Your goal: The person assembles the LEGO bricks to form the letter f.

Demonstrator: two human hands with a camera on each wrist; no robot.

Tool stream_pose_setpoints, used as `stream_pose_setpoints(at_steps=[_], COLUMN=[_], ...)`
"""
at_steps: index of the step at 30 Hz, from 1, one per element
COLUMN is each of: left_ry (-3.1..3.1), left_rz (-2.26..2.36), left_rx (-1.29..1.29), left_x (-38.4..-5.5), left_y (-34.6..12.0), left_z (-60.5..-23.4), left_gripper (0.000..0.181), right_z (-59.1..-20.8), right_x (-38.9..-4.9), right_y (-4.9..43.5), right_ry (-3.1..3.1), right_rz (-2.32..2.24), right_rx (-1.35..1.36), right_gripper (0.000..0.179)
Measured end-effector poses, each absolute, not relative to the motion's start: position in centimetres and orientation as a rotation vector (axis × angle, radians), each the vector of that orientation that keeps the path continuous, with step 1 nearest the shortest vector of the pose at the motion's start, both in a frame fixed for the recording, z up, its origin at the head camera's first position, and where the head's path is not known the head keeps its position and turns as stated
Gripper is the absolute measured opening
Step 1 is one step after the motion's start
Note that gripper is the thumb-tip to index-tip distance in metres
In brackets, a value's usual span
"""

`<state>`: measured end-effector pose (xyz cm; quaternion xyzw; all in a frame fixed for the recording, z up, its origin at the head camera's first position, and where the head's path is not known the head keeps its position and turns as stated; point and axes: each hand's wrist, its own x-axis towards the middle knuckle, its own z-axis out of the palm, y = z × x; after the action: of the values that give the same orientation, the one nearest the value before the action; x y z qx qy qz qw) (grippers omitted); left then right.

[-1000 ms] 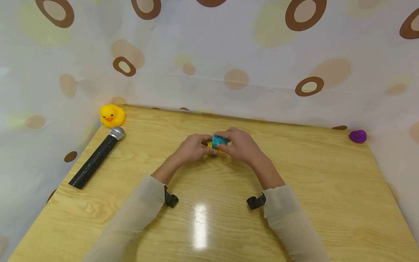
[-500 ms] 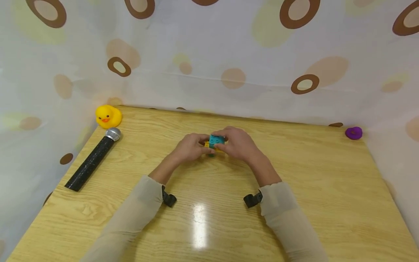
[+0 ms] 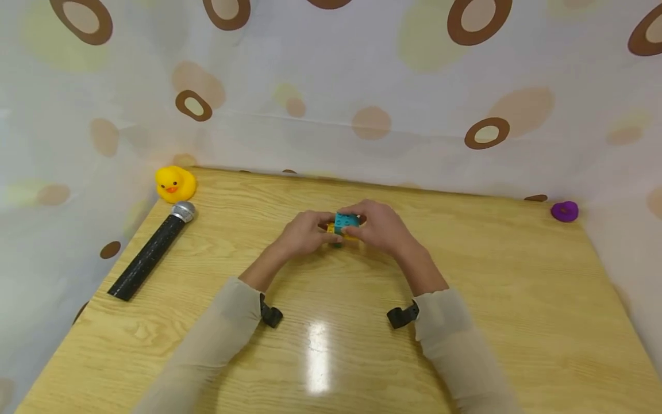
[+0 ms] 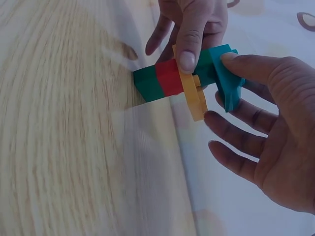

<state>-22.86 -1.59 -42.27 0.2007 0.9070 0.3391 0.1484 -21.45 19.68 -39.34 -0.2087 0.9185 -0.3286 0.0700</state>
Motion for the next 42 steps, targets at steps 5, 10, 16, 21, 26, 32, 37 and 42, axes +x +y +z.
stream_pose_setpoints(at_steps=[5,10,16,21,26,32,37,42], left_ry=[2.600,2.593,2.540,2.426,2.227,2.097,2.072,2.025], left_rz=[0.992,1.042,1.163,1.418,1.680,1.762,1.732,1.682], left_rx=[0.590,0.620,0.579,0.462,0.377,0.363,0.337,0.280], left_x=[-22.7,-22.7,-22.5,-22.5,-22.6,-22.7,-23.0,-23.1], left_y=[-1.5,-1.4,-1.1,-0.5,0.1,0.4,0.7,1.1], left_z=[-42.3,-42.2,-41.8,-41.2,-40.7,-40.6,-40.9,-41.4], left_gripper=[0.051,0.049,0.054,0.061,0.065,0.061,0.060,0.058], right_z=[-40.3,-41.0,-41.6,-41.3,-40.9,-41.0,-41.6,-42.5], right_x=[-21.1,-20.9,-20.6,-20.6,-20.8,-20.9,-20.6,-20.3], right_y=[20.0,20.1,20.5,21.3,22.4,23.1,23.5,23.6], right_ry=[2.707,2.731,2.758,2.733,2.658,2.513,2.441,2.362], right_rz=[-1.116,-1.145,-1.193,-1.282,-1.402,-1.588,-1.646,-1.710], right_rx=[-0.602,-0.630,-0.634,-0.529,-0.464,-0.491,-0.418,-0.288], right_gripper=[0.044,0.045,0.051,0.059,0.059,0.053,0.057,0.059])
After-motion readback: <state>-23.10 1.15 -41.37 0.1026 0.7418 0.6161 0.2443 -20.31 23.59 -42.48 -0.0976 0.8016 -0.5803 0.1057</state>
